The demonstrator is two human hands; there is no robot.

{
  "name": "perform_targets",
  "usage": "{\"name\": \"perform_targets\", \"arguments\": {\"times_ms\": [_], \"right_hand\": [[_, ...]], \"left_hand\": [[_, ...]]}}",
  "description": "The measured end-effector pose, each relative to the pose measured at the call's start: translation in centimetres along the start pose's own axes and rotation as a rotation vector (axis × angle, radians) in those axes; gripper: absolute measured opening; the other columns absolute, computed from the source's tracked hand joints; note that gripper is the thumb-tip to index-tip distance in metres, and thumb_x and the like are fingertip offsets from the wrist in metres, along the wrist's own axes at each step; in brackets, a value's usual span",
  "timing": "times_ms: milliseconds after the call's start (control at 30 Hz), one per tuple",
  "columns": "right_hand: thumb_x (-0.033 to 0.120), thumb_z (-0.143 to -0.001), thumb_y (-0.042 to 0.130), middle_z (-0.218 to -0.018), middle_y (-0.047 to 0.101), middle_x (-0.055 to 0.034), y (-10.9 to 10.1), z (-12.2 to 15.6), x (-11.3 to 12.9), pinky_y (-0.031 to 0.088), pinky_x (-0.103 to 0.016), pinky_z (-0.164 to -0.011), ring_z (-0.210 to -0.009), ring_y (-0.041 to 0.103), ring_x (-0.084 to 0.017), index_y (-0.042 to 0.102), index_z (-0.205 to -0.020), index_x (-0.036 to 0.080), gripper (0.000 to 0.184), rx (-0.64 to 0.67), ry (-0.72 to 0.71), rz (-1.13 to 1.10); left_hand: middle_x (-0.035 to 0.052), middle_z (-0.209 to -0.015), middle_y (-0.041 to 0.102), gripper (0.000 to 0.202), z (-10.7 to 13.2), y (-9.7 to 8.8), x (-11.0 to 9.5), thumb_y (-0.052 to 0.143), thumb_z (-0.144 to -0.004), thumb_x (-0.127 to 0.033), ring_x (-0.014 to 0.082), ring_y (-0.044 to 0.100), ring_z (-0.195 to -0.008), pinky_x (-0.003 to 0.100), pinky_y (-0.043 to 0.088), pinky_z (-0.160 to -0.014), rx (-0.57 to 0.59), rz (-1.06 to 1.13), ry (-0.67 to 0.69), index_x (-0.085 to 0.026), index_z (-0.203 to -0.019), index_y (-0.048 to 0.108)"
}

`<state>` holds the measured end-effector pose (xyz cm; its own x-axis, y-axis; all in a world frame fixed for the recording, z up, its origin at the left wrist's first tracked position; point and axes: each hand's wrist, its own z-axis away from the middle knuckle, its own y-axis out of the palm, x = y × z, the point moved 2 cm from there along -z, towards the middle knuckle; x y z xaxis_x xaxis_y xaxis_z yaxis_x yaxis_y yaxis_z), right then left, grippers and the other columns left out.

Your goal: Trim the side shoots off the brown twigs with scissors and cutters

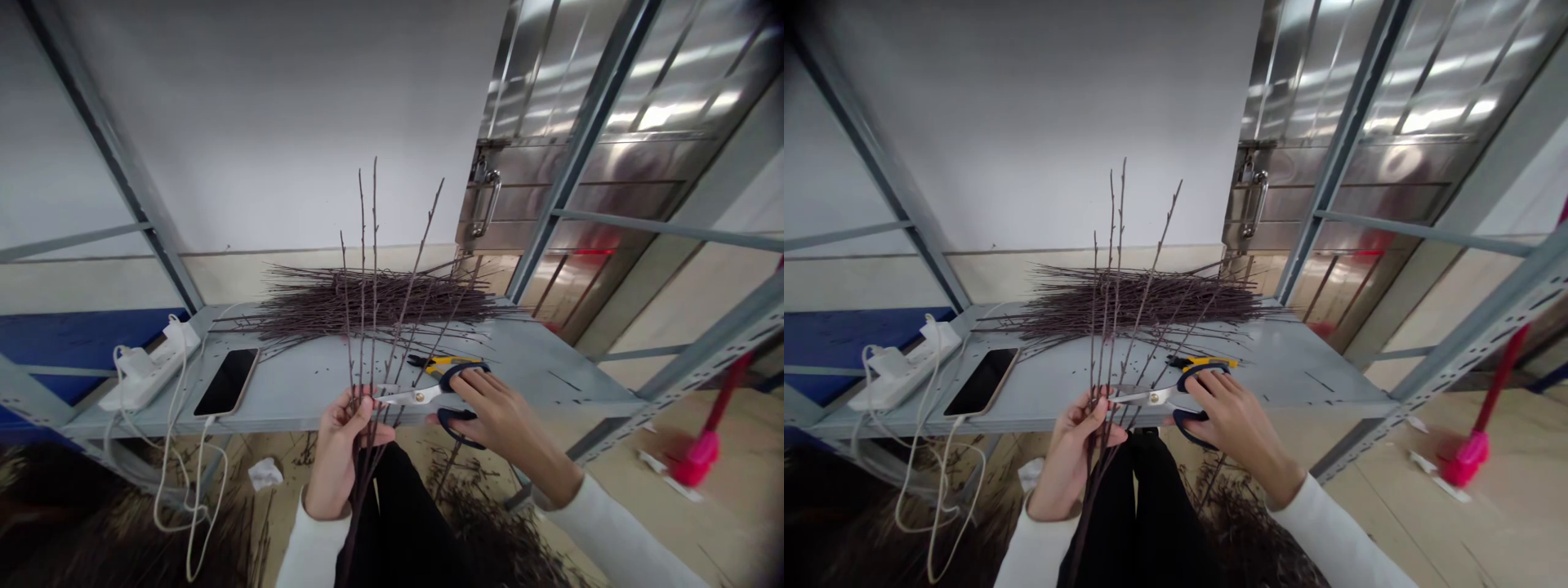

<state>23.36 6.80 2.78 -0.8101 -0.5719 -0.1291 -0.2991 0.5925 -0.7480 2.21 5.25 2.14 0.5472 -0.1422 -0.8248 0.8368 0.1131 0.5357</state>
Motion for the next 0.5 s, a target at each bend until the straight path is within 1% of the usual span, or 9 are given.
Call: {"name": "perform_targets", "arguments": {"times_ms": [67, 167, 267, 367, 500], "right_hand": [[0.025, -0.083, 0.053, -0.081, 0.065, -0.0081, -0.1, 0.1, -0.1, 0.046, -0.032, -0.064, -0.072, 0.060, -0.022, 0.057, -0.088, 0.019, 0.009, -0.016, -0.018, 0.003], [0.029, -0.087, 0.049, -0.078, 0.068, -0.0076, 0.1, 0.6, 0.0, 0.046, -0.030, -0.063, -0.069, 0.062, -0.021, 0.058, -0.088, 0.019, 0.014, -0.048, -0.027, -0.015], [0.036, -0.088, 0.049, -0.075, 0.070, -0.0067, 0.6, 1.2, 0.3, 0.045, -0.027, -0.061, -0.064, 0.064, -0.019, 0.061, -0.085, 0.020, 0.020, -0.054, 0.034, -0.052], [0.042, -0.087, 0.049, -0.065, 0.069, -0.0044, 1.0, 1.6, 0.2, 0.041, -0.024, -0.054, -0.056, 0.063, -0.017, 0.063, -0.081, 0.022, 0.026, -0.038, 0.205, -0.096], [0.060, -0.081, 0.048, -0.052, 0.061, -0.0013, 0.7, 1.8, -1.1, 0.033, -0.023, -0.044, -0.043, 0.054, -0.015, 0.058, -0.072, 0.022, 0.040, -0.054, 0.539, -0.120]], "left_hand": [[-0.0006, -0.065, 0.070, 0.040, 0.0, 0.0, 0.0, 0.087, -0.052, -0.036, 0.0119, 0.065, -0.043, 0.019, 0.055, -0.044, 0.003, -0.007, 0.002, -0.013, -0.077, 0.064], [0.0017, -0.071, 0.072, 0.039, 0.0, 0.1, 0.1, 0.086, -0.053, -0.036, 0.0110, 0.064, -0.042, 0.018, 0.054, -0.043, 0.010, -0.006, 0.004, -0.013, -0.077, 0.065], [0.0021, -0.073, 0.073, 0.038, 0.0, 0.1, 0.1, 0.085, -0.055, -0.036, 0.0106, 0.064, -0.042, 0.018, 0.054, -0.044, 0.009, -0.005, 0.013, -0.013, -0.078, 0.065], [0.0032, -0.074, 0.073, 0.037, -0.1, -0.1, 0.2, 0.085, -0.056, -0.035, 0.0113, 0.065, -0.043, 0.019, 0.055, -0.045, -0.002, -0.016, 0.014, -0.013, -0.079, 0.065], [0.0031, -0.075, 0.073, 0.036, -0.2, -0.4, 0.0, 0.084, -0.058, -0.032, 0.0093, 0.063, -0.043, 0.018, 0.055, -0.046, -0.023, -0.003, 0.048, -0.013, -0.083, 0.066]]}}
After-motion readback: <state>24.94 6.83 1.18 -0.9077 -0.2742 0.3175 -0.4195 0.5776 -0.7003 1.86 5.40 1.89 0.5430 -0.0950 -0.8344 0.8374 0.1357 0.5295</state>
